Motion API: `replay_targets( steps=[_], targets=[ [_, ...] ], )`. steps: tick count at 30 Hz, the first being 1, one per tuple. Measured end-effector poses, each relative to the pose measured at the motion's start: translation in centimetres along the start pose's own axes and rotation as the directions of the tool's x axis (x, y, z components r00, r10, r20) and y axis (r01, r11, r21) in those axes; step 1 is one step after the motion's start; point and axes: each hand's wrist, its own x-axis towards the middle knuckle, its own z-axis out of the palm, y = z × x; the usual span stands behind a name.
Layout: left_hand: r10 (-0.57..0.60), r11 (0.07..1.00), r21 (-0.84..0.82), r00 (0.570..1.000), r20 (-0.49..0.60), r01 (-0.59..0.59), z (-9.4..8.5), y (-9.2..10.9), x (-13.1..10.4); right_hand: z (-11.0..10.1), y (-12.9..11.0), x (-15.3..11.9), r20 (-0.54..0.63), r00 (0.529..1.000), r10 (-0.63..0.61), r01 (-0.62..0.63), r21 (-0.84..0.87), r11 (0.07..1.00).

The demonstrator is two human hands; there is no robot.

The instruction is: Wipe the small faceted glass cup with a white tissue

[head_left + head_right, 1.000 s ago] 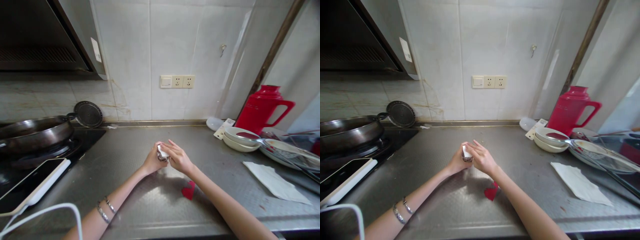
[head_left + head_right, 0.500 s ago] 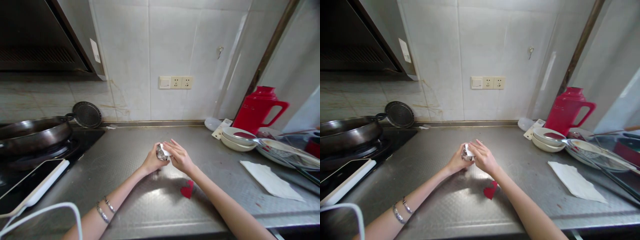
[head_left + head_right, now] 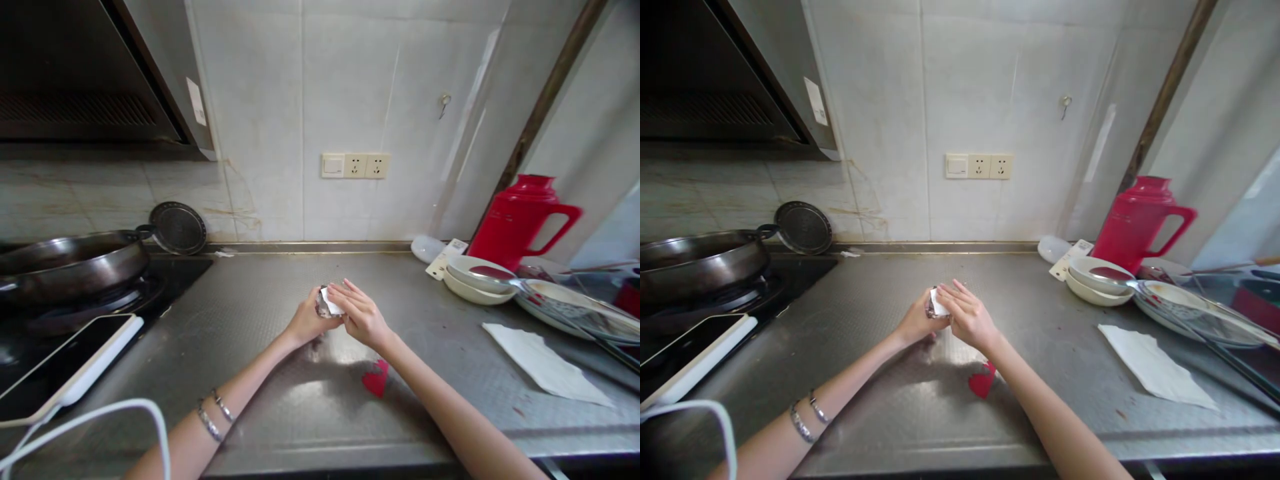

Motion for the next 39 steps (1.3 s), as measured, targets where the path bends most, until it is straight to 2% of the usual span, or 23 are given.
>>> replay_targets(
  steps=[5, 8, 15, 22, 25, 29, 31, 33, 37, 39],
  targets=[
    [-0.026, 1.000, 0.001, 1.000, 0.010, 0.026, -0.3, -0.1, 0.1, 0.2, -1.2, 0.2, 0.021, 0.997, -0.071, 0.070, 0.051, 0.996],
    [-0.026, 0.999, -0.037, 0.999, 0.020, 0.027, -0.3, 0.0, 0.1, 0.0, -1.1, 0.3, 0.046, 0.994, -0.095, 0.092, 0.066, 0.994],
    [-0.004, 0.998, -0.064, 1.000, 0.014, 0.005, -0.1, 0.5, -0.2, -0.9, 0.6, -0.2, -0.016, 1.000, -0.024, 0.025, 0.031, 0.999],
    [0.033, 0.998, -0.054, 0.998, -0.051, -0.036, -0.6, -0.4, 0.5, 0.0, -1.4, 0.0, 0.034, 0.990, -0.139, 0.135, 0.094, 0.986],
    [0.017, 0.998, -0.061, 0.999, -0.035, -0.019, -0.7, 0.0, 0.4, 0.0, -0.9, 0.0, 0.024, 0.995, -0.101, 0.099, 0.099, 0.990],
    [0.001, 0.998, -0.056, 0.999, -0.033, -0.003, -0.5, 0.6, 0.1, -0.4, 0.5, -0.4, -0.066, 0.996, 0.063, -0.058, 0.082, 0.995],
    [0.020, 0.998, -0.066, 0.999, -0.031, -0.022, -0.5, 0.6, 0.1, -0.5, 0.8, -0.7, -0.089, 0.990, 0.106, -0.099, 0.076, 0.992],
    [0.018, 0.996, -0.082, 1.000, -0.024, -0.020, -0.5, 0.5, 0.1, -0.5, 0.6, -0.8, -0.076, 0.993, 0.086, -0.080, 0.074, 0.994],
    [-0.022, 0.996, -0.083, 1.000, -0.012, 0.021, -0.7, 0.2, 0.3, -0.3, -0.3, -0.5, -0.009, 0.999, -0.034, 0.034, 0.091, 0.995],
    [-0.024, 0.997, -0.070, 1.000, -0.012, 0.023, -0.6, 0.1, 0.2, 0.0, -0.5, -0.4, -0.020, 1.000, -0.022, 0.025, 0.114, 0.993]
  ],
)
